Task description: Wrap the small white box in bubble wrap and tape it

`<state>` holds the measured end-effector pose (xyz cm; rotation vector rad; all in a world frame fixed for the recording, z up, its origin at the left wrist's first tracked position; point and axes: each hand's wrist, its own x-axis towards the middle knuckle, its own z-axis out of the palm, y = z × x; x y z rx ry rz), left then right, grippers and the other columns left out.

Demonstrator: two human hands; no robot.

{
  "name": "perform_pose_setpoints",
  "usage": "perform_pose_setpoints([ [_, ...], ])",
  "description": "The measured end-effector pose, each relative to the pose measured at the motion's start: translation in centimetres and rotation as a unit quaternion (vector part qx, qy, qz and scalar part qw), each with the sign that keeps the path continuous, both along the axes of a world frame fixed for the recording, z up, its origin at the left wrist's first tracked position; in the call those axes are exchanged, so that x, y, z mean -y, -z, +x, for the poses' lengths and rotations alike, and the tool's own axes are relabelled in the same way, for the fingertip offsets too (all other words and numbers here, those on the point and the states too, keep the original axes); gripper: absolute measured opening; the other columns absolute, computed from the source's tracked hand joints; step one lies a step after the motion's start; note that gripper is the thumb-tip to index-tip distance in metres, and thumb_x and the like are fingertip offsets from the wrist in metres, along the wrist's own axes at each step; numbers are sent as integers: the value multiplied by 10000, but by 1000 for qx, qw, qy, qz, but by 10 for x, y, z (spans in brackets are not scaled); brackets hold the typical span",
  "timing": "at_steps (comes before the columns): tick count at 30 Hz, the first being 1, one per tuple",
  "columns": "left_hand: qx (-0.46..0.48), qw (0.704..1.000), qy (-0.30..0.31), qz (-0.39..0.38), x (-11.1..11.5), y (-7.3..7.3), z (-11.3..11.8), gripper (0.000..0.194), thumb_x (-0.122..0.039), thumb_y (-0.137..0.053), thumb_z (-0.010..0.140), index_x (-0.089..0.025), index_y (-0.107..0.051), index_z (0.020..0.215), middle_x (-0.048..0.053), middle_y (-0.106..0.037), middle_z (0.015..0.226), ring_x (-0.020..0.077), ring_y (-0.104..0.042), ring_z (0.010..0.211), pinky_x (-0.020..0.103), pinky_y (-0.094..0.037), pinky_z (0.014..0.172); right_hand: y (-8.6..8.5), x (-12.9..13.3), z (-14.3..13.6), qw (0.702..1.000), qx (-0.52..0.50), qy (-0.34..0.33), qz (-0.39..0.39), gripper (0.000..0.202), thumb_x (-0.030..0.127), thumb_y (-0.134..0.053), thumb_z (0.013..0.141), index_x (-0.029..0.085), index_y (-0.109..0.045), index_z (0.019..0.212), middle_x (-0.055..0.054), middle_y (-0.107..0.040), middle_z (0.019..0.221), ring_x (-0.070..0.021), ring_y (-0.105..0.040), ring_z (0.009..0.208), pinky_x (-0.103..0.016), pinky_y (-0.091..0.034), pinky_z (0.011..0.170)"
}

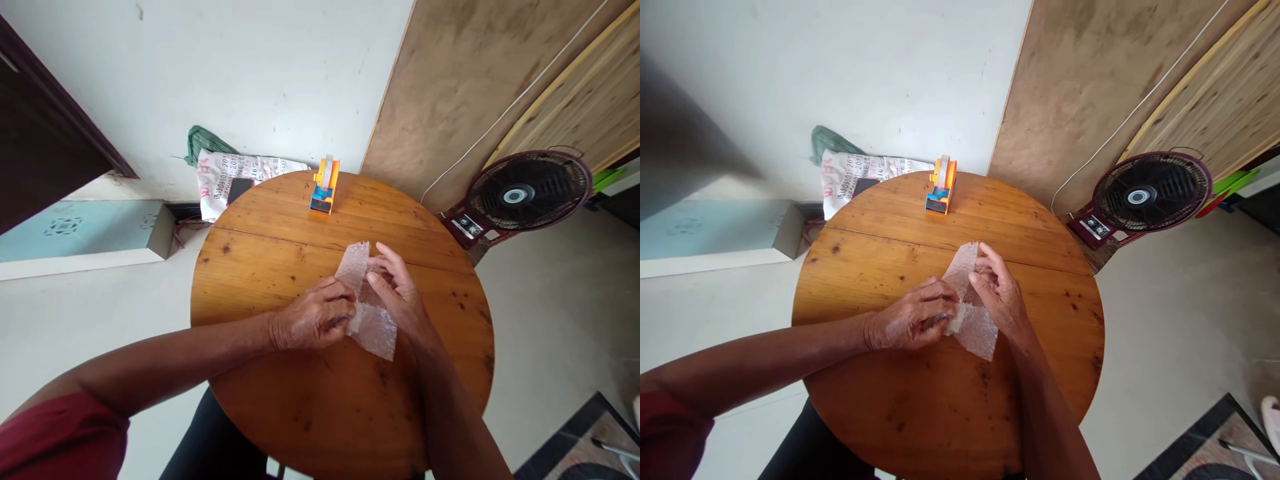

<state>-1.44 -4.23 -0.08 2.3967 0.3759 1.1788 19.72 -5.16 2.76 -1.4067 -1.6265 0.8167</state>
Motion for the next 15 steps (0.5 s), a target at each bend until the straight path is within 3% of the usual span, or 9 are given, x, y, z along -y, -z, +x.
perform_pose_setpoints([
  [5,-6,1000,-2,-10,1,-1,1,162,-75,-560,817,-158,-614,945,110,-642,1041,196,-589,958,348,-496,885,2,-1,0,996,79,-45,-20,369,417,-565,925,231,-686,1221,-84,-706,1183,-229,-671,1010,-348,-547,826],
  [9,-15,1000,-20,1,2,-2,1,162,-88,-570,809,-170,-620,939,95,-658,1031,195,-593,950,353,-487,872,6,-3,-4,993,114,-4,-32,343,375,-575,897,184,-714,1145,-83,-755,1033,-213,-694,865,-334,-542,756],
  [15,-44,997,-55,35,4,-5,-1,135,-126,-592,810,-185,-635,923,84,-684,1046,219,-593,978,382,-468,856,1,-4,-3,984,174,-33,-21,308,387,-491,966,190,-726,993,-50,-737,866,-195,-654,774,-308,-467,694],
])
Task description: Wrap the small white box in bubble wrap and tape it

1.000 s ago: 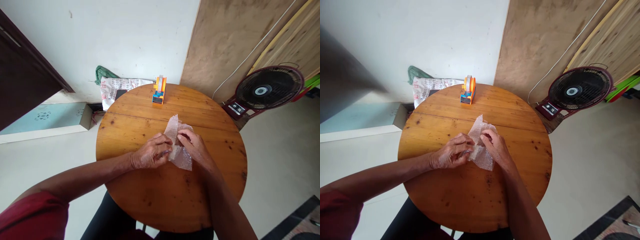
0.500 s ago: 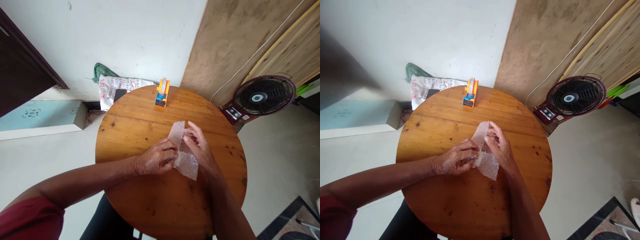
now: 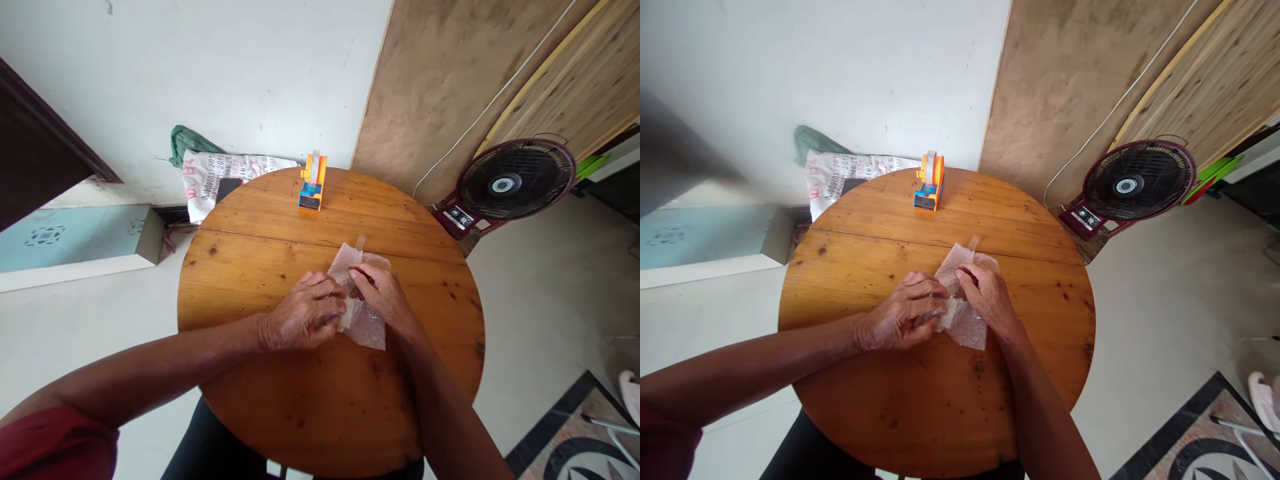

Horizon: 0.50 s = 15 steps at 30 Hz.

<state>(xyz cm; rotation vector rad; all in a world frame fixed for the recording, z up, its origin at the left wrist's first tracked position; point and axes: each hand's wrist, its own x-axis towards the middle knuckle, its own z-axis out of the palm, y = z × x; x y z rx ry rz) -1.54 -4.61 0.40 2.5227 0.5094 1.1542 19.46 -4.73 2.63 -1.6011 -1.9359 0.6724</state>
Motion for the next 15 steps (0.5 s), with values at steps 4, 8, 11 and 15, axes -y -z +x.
perform_pose_setpoints([
  [4,1,1000,19,-3,0,-1,-1,99,-150,-603,817,-166,-640,908,109,-670,1049,224,-600,957,382,-490,841,-3,0,0,1000,18,-15,-2,389,400,-418,1006,193,-671,795,-27,-675,729,-177,-603,699,-286,-429,653],
  [8,11,999,36,-16,-1,2,-1,113,-191,-636,830,-164,-638,940,113,-654,1053,224,-592,976,382,-508,869,-1,-2,1,999,39,-16,16,317,371,-443,996,200,-707,951,-57,-721,936,-210,-642,868,-312,-456,783],
  [11,10,999,40,-24,-1,5,0,126,-190,-640,834,-166,-633,958,114,-648,1070,221,-588,990,383,-515,882,2,-4,1,998,49,-22,23,301,337,-461,982,196,-715,1061,-85,-714,1057,-239,-638,995,-351,-458,882],
  [15,13,999,35,-14,2,5,1,139,-190,-647,834,-169,-625,969,116,-645,1068,216,-592,989,378,-525,879,7,-7,1,997,54,-21,41,275,306,-495,952,200,-724,1060,-95,-700,1055,-247,-629,1014,-373,-476,900],
])
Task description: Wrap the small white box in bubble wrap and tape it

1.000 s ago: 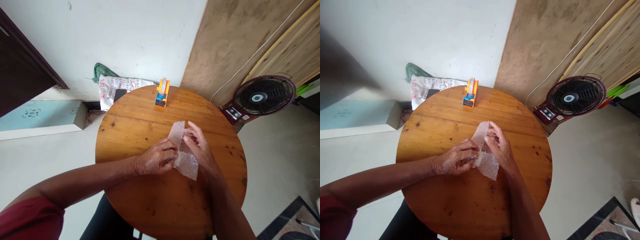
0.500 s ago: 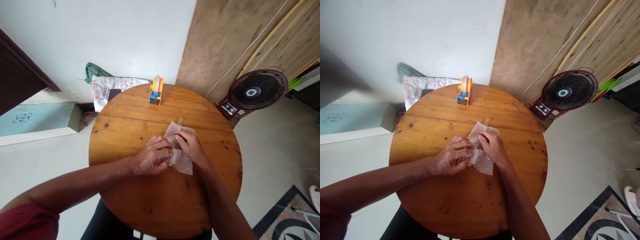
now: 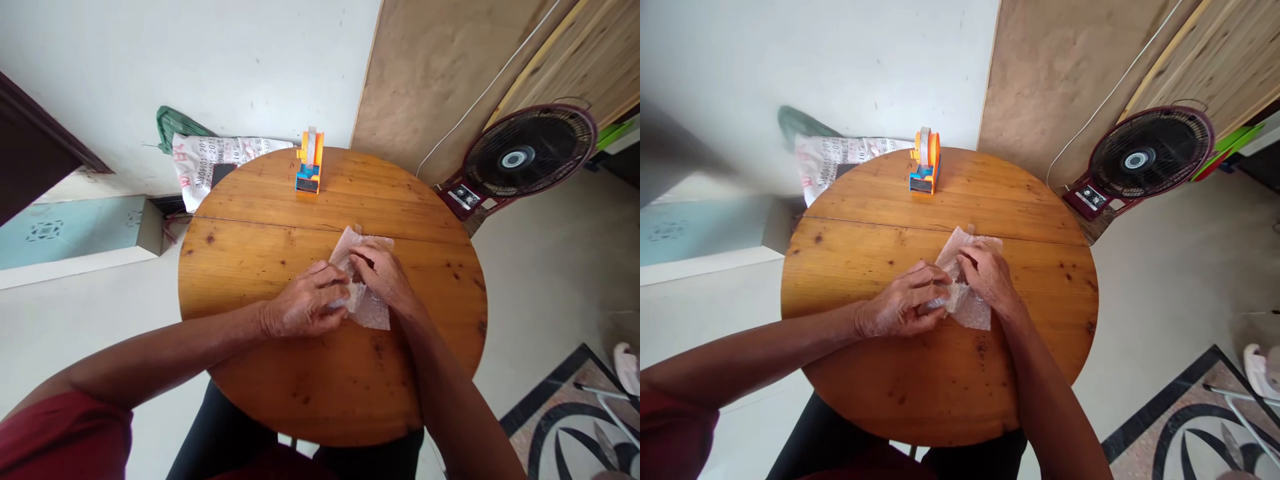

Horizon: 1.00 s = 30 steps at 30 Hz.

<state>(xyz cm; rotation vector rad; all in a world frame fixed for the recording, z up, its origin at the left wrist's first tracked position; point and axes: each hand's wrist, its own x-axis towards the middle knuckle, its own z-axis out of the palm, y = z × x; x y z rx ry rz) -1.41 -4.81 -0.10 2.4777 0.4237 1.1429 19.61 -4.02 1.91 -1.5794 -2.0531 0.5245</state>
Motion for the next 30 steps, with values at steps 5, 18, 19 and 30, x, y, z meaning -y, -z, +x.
perform_pose_setpoints([
  [5,-22,999,-14,21,3,-3,0,139,-191,-644,842,-165,-628,978,122,-650,1083,228,-602,1005,384,-527,871,6,-3,1,999,-5,-15,29,343,300,-564,903,188,-671,1209,-121,-670,1211,-276,-588,1148,-427,-450,1012],
  [18,-14,1000,8,16,0,1,0,142,-202,-648,856,-167,-639,993,119,-663,1105,220,-604,1022,383,-524,909,-24,18,9,985,-138,88,46,249,340,-578,880,228,-691,1072,-72,-684,1178,-231,-629,1071,-372,-483,920],
  [19,-13,1000,11,16,0,1,0,141,-205,-647,857,-165,-643,993,120,-663,1101,221,-605,1020,382,-525,907,-28,24,9,987,-122,92,39,255,334,-598,865,233,-683,1083,-73,-672,1197,-238,-616,1103,-381,-476,939],
  [30,-23,1000,5,19,0,2,-1,145,-252,-605,889,-158,-671,976,132,-670,1102,226,-605,1014,406,-534,930,-23,102,7,980,-103,157,-70,254,381,-632,843,241,-657,1054,-119,-569,1298,-280,-522,1269,-355,-537,815],
])
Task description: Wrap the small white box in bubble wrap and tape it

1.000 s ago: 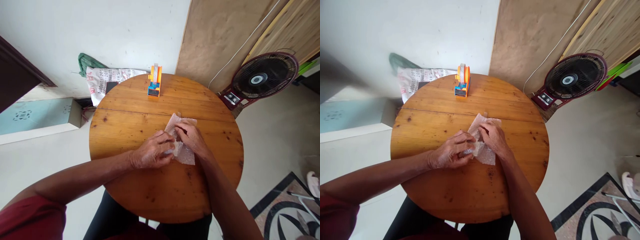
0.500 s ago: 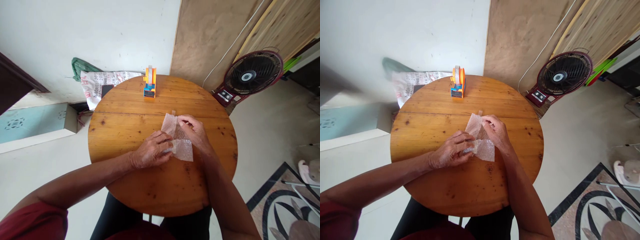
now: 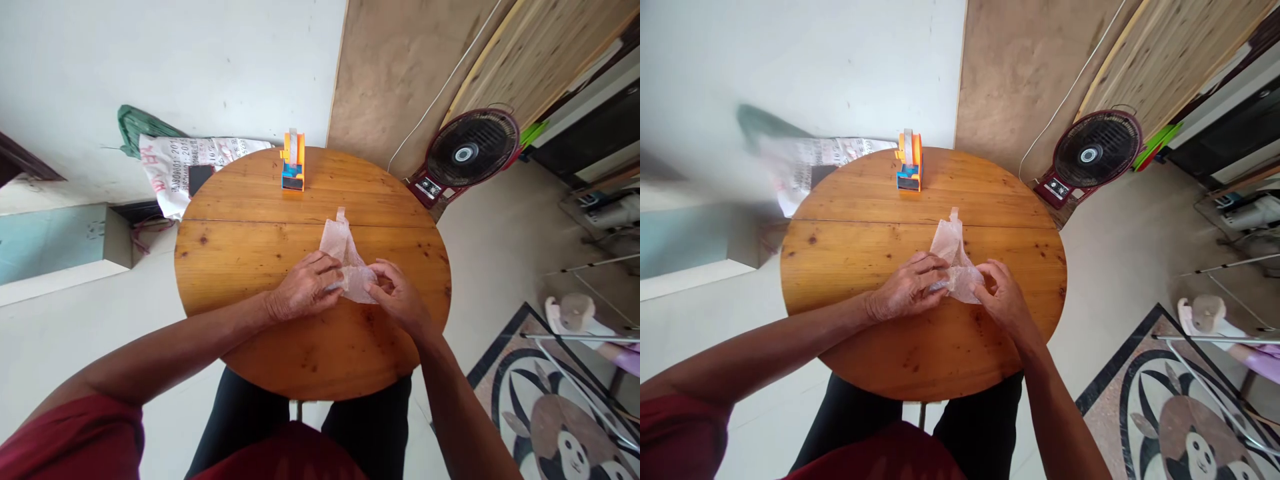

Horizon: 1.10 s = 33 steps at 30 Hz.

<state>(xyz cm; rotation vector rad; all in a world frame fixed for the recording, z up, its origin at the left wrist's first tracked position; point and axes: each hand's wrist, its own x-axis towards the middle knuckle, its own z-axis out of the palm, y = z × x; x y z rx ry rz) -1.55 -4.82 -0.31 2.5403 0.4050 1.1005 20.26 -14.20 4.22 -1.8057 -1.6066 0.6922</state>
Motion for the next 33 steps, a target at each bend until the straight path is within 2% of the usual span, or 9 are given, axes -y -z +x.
perform_pose_setpoints([
  [3,10,1000,-1,7,0,-2,0,140,-245,-608,892,-146,-674,965,132,-676,1096,228,-607,998,393,-535,907,1,3,-9,1000,8,-10,12,266,353,-602,868,239,-644,1105,-117,-572,1299,-268,-547,1231,-362,-535,845],
  [9,8,1000,2,7,0,-2,0,121,-234,-613,887,-163,-676,961,115,-675,1089,219,-602,1000,376,-524,904,-29,-20,-23,989,127,-70,21,336,329,-629,855,253,-664,1180,-130,-467,1466,-323,-477,1326,-423,-492,930],
  [11,8,1000,0,14,0,-1,0,127,-237,-610,892,-157,-675,965,119,-676,1095,224,-599,1001,381,-524,896,-37,-37,-19,982,146,-117,-29,364,308,-658,816,228,-677,1170,-136,-583,1322,-318,-558,1208,-398,-492,889],
  [13,7,1000,-3,20,-1,0,0,136,-240,-609,895,-151,-672,977,121,-678,1100,226,-598,993,387,-523,888,-40,-52,-12,965,156,-187,-101,273,288,-648,800,206,-711,1053,-78,-688,1020,-254,-632,952,-346,-478,808],
  [16,-1,1000,-1,21,-1,1,0,140,-239,-605,899,-155,-665,992,120,-678,1103,223,-599,994,391,-520,895,-38,-61,-1,951,116,-229,-174,181,346,-603,825,187,-690,816,1,-626,723,-166,-563,693,-259,-405,619],
  [19,-7,1000,0,18,0,0,0,142,-248,-601,904,-157,-665,992,119,-678,1111,226,-597,1001,395,-522,898,-25,-49,4,968,31,-190,-159,224,385,-590,830,176,-660,792,18,-587,708,-136,-518,664,-232,-369,581],
  [23,-15,1000,-6,6,1,-1,-1,137,-258,-597,907,-171,-675,978,111,-680,1123,229,-593,1019,396,-522,919,0,-26,1,992,-58,-56,-96,255,417,-603,804,165,-639,809,13,-571,707,-132,-500,644,-242,-370,579],
  [27,-17,1000,-10,-2,1,-2,-1,127,-248,-600,901,-175,-680,967,117,-673,1185,236,-590,1041,409,-524,927,17,-19,-9,999,-38,26,-27,219,398,-621,773,179,-617,756,26,-536,652,-126,-464,605,-249,-354,572],
  [33,-6,1000,6,-13,0,0,1,117,-233,-601,891,-180,-690,946,102,-694,1149,234,-588,1045,399,-525,943,22,-21,-23,993,-57,90,41,159,346,-622,748,196,-574,772,28,-540,670,-127,-481,609,-249,-381,578],
])
